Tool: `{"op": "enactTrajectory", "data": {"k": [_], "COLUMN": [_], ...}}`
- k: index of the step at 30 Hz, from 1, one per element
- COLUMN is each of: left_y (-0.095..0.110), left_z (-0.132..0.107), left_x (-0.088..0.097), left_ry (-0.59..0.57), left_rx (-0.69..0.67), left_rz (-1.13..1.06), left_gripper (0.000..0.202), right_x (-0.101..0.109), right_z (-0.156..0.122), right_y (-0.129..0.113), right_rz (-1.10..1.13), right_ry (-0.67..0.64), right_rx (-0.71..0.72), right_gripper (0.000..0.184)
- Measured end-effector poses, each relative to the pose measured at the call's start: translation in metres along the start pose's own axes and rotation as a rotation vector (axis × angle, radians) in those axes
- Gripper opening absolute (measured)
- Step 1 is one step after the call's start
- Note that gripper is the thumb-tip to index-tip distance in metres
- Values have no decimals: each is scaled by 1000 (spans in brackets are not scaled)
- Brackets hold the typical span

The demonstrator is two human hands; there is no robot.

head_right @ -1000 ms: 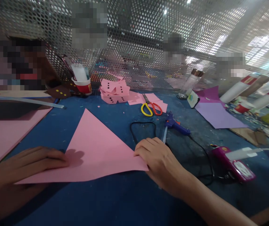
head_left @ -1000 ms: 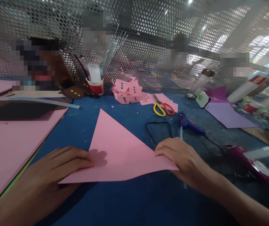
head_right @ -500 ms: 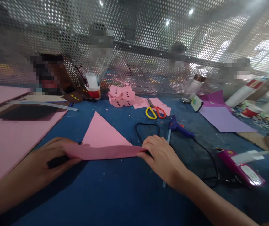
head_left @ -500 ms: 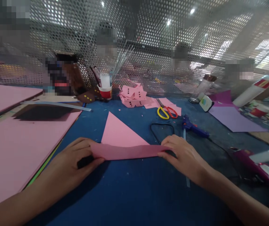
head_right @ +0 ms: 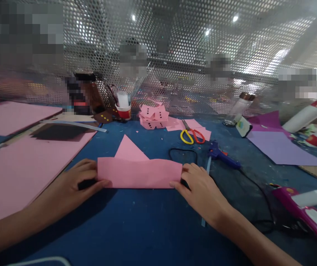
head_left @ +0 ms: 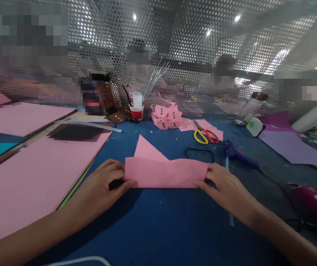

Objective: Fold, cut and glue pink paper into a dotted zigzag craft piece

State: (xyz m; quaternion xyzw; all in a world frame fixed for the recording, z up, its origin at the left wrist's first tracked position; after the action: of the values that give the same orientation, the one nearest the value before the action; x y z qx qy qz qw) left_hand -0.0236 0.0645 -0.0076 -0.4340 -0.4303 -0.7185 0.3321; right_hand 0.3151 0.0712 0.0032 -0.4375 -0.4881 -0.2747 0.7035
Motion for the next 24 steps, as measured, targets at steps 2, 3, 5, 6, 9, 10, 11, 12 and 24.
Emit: {"op": "enactTrajectory", "data": {"k": [2, 3, 5, 6, 9, 10, 11, 12, 24], "left_y": [1, 2, 3, 3, 5, 6, 7, 9, 19], "left_z": [1, 1, 3, 3, 4, 4, 4, 4, -12], "left_x": [0, 0, 1, 1, 2, 3, 4, 5, 7], "left_ry": [-1, -1, 3, 2, 2, 2, 2, 8, 416], "left_rx": [8, 9, 7, 6, 21, 32, 45, 61, -28], "left_rz": [14, 24, 35, 33, 9, 7, 10, 17, 130], "left_gripper": [35, 36, 37, 37, 36, 35, 35, 33, 54], "right_x": [-1, -1, -2, -2, -3, -3, -3, -3, -7], "right_z": [0, 0, 0, 0, 0, 0, 0, 1, 2], "right_y": [0, 0, 0, 0, -1, -2, -2, -2, 1], "right_rz": [-12, -18, -26, -29, -40, -43, -43, -40, -58], "right_ry": [1, 1, 5, 9, 11, 11, 11, 11, 20], "right_rx": [-2, -3, -4, -3, -15, -16, -17, -15, 15], "right_gripper": [17, 20, 24, 25, 27, 27, 27, 27, 29]}}
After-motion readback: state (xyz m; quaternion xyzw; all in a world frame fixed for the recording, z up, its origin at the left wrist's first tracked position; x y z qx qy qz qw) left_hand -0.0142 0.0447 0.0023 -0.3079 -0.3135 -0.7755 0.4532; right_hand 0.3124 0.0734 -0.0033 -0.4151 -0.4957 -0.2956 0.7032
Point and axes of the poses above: each hand's wrist, its own z-axis towards the middle knuckle, its own x-axis out of the back of the hand, y = z × x, the point moved 2 cm from there along z, towards the middle knuckle, and after that the axes turned 8 degrees about z, right-handed, at the moved point
